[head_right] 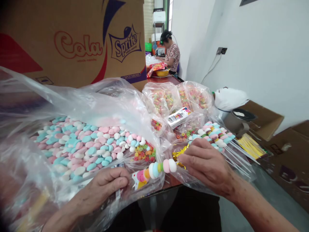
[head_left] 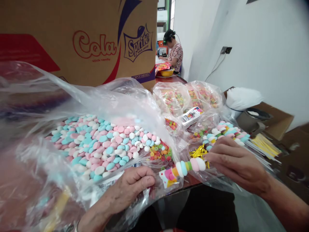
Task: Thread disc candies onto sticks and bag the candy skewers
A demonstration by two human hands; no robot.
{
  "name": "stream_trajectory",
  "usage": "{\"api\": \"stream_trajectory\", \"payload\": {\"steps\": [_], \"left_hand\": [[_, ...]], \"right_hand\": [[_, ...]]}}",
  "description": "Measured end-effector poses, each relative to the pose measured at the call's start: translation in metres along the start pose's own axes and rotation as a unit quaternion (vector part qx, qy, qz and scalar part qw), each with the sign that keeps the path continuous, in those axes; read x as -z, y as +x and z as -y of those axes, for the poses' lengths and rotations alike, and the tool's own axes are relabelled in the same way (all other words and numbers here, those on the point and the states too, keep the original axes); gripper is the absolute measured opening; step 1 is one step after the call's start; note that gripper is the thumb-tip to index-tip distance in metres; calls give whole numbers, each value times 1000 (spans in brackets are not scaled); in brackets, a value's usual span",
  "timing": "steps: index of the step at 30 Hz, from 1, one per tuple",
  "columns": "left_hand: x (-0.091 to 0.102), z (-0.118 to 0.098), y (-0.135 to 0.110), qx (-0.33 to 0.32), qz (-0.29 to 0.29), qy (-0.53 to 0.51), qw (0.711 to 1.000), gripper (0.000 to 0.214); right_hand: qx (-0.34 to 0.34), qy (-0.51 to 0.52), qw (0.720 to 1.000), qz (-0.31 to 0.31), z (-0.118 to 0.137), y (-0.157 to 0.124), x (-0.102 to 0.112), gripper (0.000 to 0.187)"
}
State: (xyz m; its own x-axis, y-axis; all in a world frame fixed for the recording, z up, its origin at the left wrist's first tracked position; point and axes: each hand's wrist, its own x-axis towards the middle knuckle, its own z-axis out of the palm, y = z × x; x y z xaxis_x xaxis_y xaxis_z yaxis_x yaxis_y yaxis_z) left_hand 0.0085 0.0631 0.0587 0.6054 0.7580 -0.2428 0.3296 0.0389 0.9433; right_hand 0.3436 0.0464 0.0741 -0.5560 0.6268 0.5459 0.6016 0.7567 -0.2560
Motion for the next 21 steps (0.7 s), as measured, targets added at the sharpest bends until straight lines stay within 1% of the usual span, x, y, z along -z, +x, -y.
{"api": "stream_trajectory", "payload": {"steps": [2, 4, 6, 8, 12, 15, 18, 21], "left_hand": [[1, 1, 1, 1, 21, 2, 1000, 33], [3, 3, 2, 10, 29, 4, 1000, 32], [4, 5, 2, 20, 30, 9, 999, 32], [5, 4, 3, 29, 46, 17, 998, 31], [1, -7, 2, 59, 98, 40, 993, 22], [-5, -18, 1, 74, 127, 40, 988, 22], [-10, -24, 1, 96, 121, 34, 987, 21], [-16, -23, 4, 113, 110, 9, 988, 20]], "right_hand": [[2, 13, 1000, 19, 0, 6, -1, 19], [3, 21, 999, 32, 0, 11, -2, 19], [6, 29, 999, 37, 2, 16, -6, 18], [15, 35, 999, 37, 4, 18, -10, 18], [26, 49, 998, 43, 5, 21, -15, 17], [28, 59, 997, 44, 5, 26, -15, 16], [36, 78, 993, 74, 5, 31, -13, 17], [53, 91, 989, 105, 6, 36, -15, 18]]}}
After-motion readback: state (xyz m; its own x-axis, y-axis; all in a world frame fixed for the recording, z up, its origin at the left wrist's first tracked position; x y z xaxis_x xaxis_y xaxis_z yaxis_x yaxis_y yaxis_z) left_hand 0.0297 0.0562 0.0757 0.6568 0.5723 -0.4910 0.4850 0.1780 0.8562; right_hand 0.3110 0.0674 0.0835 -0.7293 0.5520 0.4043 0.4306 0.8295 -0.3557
